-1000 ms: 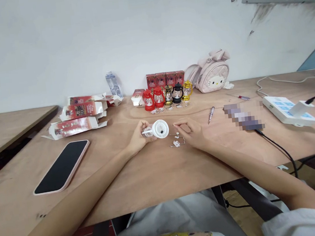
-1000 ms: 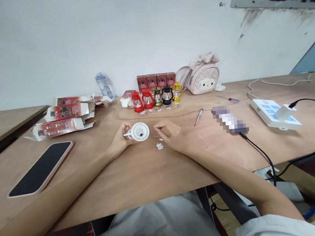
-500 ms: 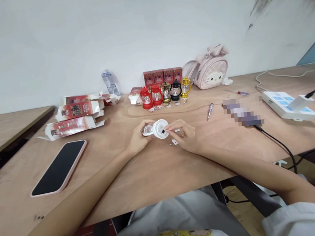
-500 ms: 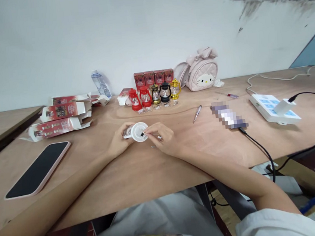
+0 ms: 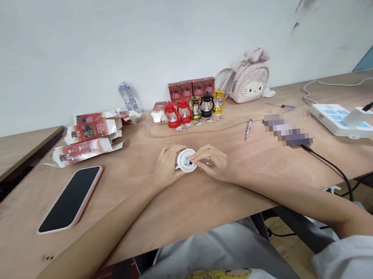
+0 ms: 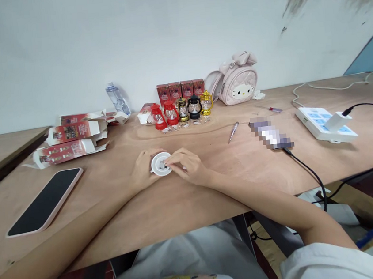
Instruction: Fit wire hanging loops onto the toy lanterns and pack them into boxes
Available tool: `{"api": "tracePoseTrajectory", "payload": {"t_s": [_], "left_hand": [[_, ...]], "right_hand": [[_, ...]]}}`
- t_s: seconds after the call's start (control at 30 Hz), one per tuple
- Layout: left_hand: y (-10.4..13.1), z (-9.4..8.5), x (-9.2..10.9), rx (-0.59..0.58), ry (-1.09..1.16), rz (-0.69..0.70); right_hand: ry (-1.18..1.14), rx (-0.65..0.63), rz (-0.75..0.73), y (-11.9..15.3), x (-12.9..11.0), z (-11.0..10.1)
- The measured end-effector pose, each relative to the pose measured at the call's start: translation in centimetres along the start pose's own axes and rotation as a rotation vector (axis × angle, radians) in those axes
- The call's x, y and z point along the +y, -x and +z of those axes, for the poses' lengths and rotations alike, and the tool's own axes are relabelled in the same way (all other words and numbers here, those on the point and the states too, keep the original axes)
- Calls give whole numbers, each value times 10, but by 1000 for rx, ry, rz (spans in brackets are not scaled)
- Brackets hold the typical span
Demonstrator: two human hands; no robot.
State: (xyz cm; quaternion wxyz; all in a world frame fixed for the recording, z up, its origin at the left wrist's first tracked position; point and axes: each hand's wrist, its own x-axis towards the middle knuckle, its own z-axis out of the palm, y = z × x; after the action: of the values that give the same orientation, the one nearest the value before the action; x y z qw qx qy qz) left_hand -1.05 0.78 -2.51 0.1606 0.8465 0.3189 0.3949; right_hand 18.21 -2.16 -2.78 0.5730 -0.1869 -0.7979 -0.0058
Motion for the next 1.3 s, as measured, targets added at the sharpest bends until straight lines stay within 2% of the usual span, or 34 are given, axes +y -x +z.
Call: {"api": "tracePoseTrajectory", "payload": {"t_s": [0.1,0.2,0.4,0.63,1.07,1.17,1.3], "left_hand": [[1,2,-1,32,-40,36],[2,3,-3,9,-54,64],[2,3,-2,-41,-56,-6],[2,4,-6,-17,-75,14],[0,4,-3,8,-401,126],[1,4,-3,26,-457,159],[1,5,-3,64,-495,128]], "right_hand": [[-6,-39,36,2,1,2],[-21,-23,29,3,2,3],[54,-4,12,2,0,1],[111,23,-23,0,-2,-2],[76,-47,85,0,-1,-4],[87,-22,50,0,1,-4],[71,9,82,0,4,-2]]}}
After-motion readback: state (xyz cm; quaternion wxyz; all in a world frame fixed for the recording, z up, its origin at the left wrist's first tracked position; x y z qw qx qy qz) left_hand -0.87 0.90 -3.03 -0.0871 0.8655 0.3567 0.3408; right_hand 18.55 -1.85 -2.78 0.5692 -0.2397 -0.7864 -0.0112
